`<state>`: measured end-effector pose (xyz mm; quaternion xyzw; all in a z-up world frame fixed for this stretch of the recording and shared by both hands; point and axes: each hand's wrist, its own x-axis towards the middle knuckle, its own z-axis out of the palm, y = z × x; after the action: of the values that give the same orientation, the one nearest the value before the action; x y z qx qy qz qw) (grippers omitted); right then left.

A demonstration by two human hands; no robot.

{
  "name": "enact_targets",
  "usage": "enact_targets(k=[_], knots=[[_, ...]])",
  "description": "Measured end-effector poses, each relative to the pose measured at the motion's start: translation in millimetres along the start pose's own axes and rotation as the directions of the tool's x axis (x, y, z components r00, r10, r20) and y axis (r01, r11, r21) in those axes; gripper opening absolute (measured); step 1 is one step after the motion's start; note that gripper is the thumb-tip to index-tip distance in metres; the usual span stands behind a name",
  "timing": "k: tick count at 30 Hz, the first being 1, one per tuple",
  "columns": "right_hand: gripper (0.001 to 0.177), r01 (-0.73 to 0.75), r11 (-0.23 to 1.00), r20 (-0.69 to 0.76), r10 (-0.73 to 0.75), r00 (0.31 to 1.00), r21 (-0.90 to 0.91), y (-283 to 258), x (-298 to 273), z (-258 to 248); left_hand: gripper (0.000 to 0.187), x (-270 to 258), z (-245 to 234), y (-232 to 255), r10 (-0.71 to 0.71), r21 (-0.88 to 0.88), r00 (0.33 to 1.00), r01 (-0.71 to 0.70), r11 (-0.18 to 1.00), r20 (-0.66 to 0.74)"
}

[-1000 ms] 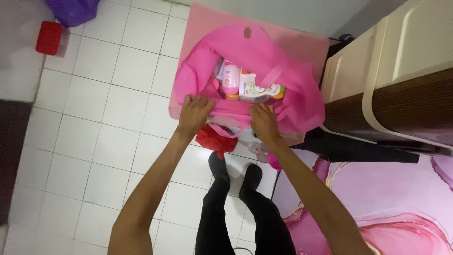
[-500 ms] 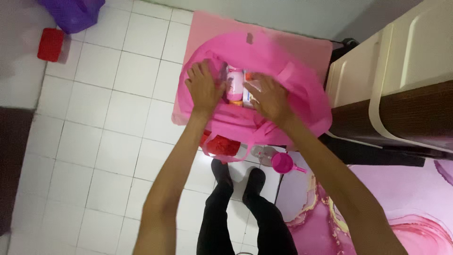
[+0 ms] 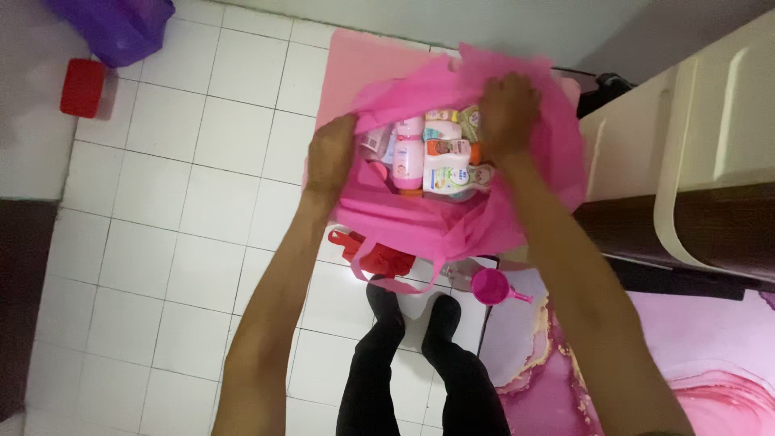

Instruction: The person unpacks a pink bag containing baby items, then opens a plastic drawer unit and wipes the interior of the drawers with a cloth. They also handle a spray bottle and a small cloth, placing them inside the drawer.

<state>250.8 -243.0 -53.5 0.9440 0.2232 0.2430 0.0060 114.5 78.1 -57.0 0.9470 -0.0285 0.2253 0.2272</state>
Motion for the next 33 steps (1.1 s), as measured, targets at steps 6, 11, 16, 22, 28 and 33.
enact_targets(k=[6,11,16,22,28,33], knots=[[0.012,-0.036,0.992,0.033,0.032,0.999,0.124,17,22,8,0.021,22,6,-32,-0.113,-0.143,0.984,0.132,0.981,0.134],[0.024,-0.219,0.888,0.371,0.06,0.927,0.404,27,33,-6,0.013,32,11,-41,-0.213,-0.08,0.959,0.23,0.97,0.186],[0.06,-0.187,0.629,0.362,-0.161,0.918,0.754,22,3,-74,0.044,32,-15,17,-0.11,-0.095,0.993,0.105,0.99,-0.045],[0.026,-0.181,0.692,0.445,-0.222,0.868,0.699,9,-38,-126,0.043,25,-1,164,0.046,-0.119,0.997,-0.053,0.992,-0.055],[0.042,0.09,0.821,0.287,-0.297,0.911,0.564,53,-51,-130,0.071,4,17,240,-0.205,-0.352,0.795,0.462,0.814,0.57],[0.048,-0.072,0.924,0.2,-0.004,0.98,0.375,50,-93,-123,0.064,-14,57,245,-0.161,-0.355,0.668,0.565,0.745,0.726]])
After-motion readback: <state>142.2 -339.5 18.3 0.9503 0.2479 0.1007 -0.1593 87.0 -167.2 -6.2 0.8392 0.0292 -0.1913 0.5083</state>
